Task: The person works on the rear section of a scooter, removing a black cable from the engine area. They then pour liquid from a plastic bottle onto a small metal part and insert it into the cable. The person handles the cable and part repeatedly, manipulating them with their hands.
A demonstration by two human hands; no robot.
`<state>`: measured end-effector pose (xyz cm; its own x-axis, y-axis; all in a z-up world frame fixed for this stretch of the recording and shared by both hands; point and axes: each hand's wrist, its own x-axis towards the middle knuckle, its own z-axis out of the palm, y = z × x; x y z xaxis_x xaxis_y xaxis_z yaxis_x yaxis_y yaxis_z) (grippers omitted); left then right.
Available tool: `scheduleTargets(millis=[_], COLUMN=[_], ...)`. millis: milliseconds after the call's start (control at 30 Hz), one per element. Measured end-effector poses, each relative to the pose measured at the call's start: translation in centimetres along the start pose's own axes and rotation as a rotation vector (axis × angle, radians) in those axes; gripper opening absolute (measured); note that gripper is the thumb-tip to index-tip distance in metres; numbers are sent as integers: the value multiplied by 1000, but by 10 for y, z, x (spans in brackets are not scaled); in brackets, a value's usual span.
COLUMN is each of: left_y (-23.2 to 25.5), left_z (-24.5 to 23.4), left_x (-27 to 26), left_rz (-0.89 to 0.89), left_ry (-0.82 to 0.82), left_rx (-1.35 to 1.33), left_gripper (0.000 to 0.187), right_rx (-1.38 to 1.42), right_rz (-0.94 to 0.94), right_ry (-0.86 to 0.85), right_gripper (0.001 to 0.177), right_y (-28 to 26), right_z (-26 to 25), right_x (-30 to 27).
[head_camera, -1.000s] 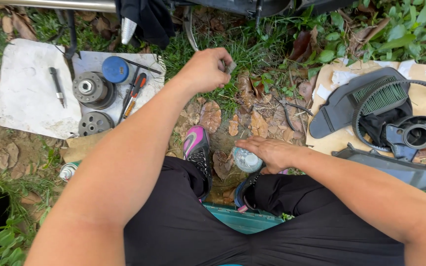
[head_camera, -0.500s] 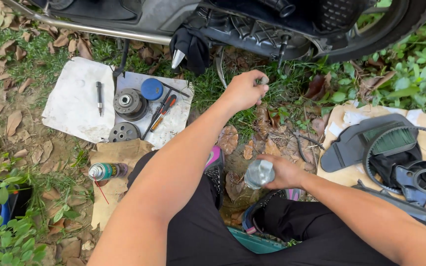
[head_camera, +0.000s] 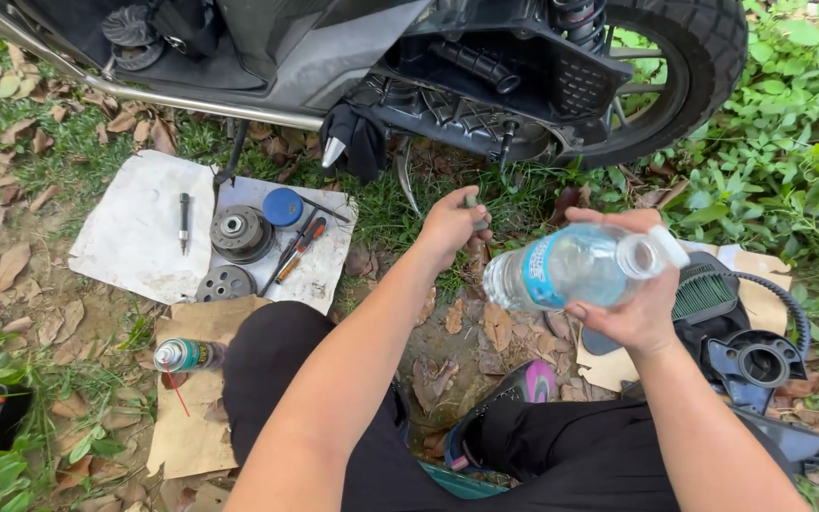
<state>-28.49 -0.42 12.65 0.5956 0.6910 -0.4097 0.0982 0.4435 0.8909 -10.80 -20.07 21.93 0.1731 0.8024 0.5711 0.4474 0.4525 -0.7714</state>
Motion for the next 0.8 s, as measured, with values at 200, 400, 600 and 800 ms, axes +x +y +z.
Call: scheduleTargets(millis=[200,400,600,800], left_y=[-46,-133,-153,-206], left_z=[7,24,49,58], left_x=[24,82,75,98], left_rz=[23,92,-21,-104], left_ry=[-3,77,-26,-90], left_rx=[-33,151,-27,-214], left_gripper=[44,35,29,34], right_rx=[-308,-635,-942,-1006], right_rz=[283,675,833,870], right_ry=[-172,-495,-758,-821], right_gripper=[101,91,95,99], right_y=[59,75,89,102], right_z=[7,39,35,33], right_x=[-9,-17,-21,-32])
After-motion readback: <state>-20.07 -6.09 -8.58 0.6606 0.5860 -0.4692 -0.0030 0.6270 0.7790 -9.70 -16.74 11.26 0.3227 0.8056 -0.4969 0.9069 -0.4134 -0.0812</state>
